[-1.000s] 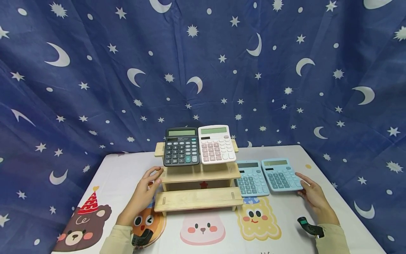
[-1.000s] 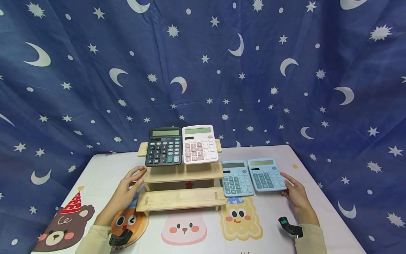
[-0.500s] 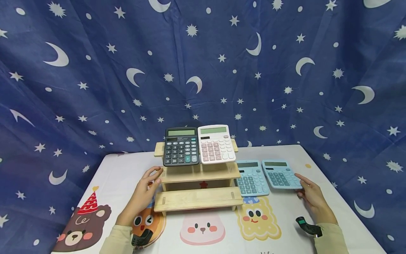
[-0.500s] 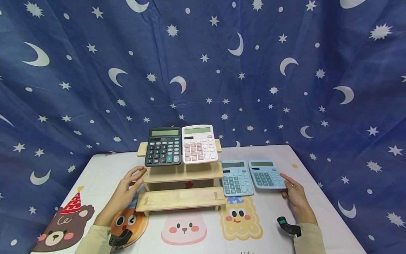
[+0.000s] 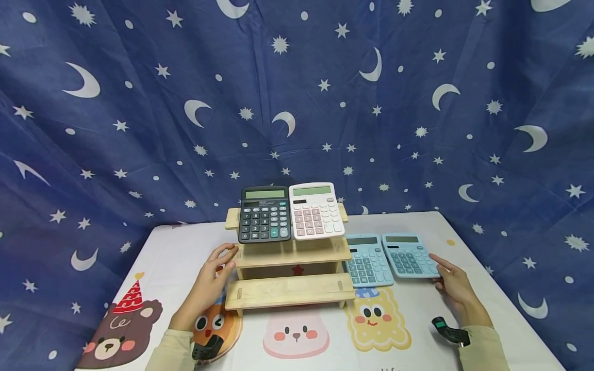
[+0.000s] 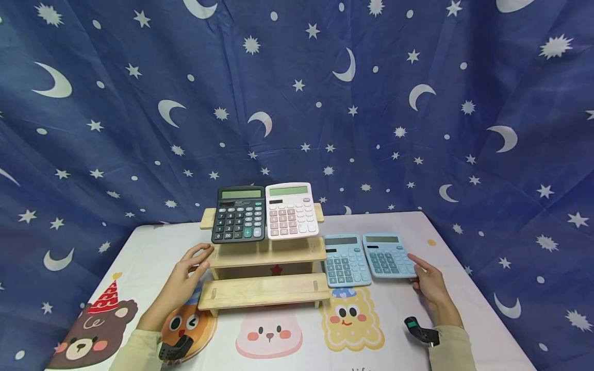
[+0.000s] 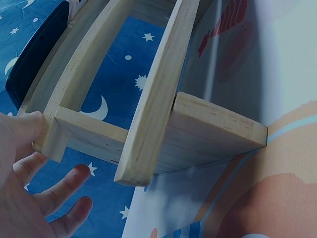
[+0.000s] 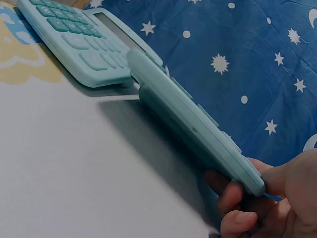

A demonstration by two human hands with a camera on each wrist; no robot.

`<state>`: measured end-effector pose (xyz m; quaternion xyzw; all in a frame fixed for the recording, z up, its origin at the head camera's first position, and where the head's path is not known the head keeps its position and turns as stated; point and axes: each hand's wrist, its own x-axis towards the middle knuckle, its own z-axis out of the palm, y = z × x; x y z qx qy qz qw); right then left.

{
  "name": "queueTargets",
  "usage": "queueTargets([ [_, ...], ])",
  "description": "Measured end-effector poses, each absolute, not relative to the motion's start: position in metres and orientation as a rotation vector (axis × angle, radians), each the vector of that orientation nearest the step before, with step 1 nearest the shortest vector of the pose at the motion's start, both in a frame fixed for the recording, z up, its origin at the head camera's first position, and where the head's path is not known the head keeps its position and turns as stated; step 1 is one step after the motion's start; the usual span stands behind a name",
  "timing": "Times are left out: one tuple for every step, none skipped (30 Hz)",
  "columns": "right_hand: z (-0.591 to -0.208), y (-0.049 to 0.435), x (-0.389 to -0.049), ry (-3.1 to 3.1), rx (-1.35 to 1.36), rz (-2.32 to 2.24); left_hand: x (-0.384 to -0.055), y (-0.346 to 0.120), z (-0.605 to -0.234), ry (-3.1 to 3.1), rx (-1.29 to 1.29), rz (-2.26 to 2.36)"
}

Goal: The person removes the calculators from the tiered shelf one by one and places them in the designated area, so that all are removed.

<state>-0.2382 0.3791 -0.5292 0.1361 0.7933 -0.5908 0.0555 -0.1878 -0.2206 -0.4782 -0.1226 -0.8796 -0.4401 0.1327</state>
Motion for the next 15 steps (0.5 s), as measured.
queueTargets([
  [-0.529,0.379,-0.238,2.409,0.413,-1.784,-0.188,-0.22,-0.478,-2.55,-0.356,-1.271],
  [-0.529,0.379,-0.238,2.413,0.414,-1.777,-0.188,-0.22,-0.478,-2.547,-0.357,-1.265],
  [-0.529,0.379,-0.238,2.418,0.417,-1.771,-0.187,-0.22,-0.478,-2.545,-0.358,-1.257],
  [-0.529,0.379,-0.238,2.431,0.421,-1.757,-0.187,-0.22,-0.478,-2.541,-0.362,-1.251],
  [-0.529,0.378,-0.239,2.448,0.43,-1.744,-0.187,-0.22,-0.478,-2.541,-0.362,-1.25],
  [-0.53,0.377,-0.239,2.468,0.446,-1.729,-0.188,-0.22,-0.478,-2.541,-0.362,-1.25],
  [-0.53,0.376,-0.239,2.489,0.464,-1.714,-0.188,-0.22,-0.478,-2.544,-0.359,-1.254],
  [-0.53,0.375,-0.24,2.51,0.487,-1.699,-0.188,-0.22,-0.478,-2.546,-0.357,-1.257],
  [-0.53,0.374,-0.241,2.532,0.511,-1.685,-0.188,-0.22,-0.478,-2.55,-0.356,-1.258],
  [-0.53,0.373,-0.241,2.555,0.538,-1.67,-0.188,-0.221,-0.478,-2.55,-0.353,-1.264],
  [-0.53,0.372,-0.242,2.577,0.561,-1.653,-0.188,-0.221,-0.478,-2.552,-0.35,-1.271],
  [-0.53,0.371,-0.242,2.595,0.587,-1.637,-0.188,-0.221,-0.478,-2.552,-0.348,-1.277],
  [-0.53,0.37,-0.243,2.615,0.6,-1.618,-0.188,-0.221,-0.478,-2.554,-0.346,-1.278],
  [-0.529,0.369,-0.243,2.638,0.611,-1.591,-0.188,-0.221,-0.479,-2.554,-0.345,-1.279],
  [-0.529,0.368,-0.243,2.663,0.613,-1.564,-0.188,-0.221,-0.479,-2.557,-0.343,-1.278],
])
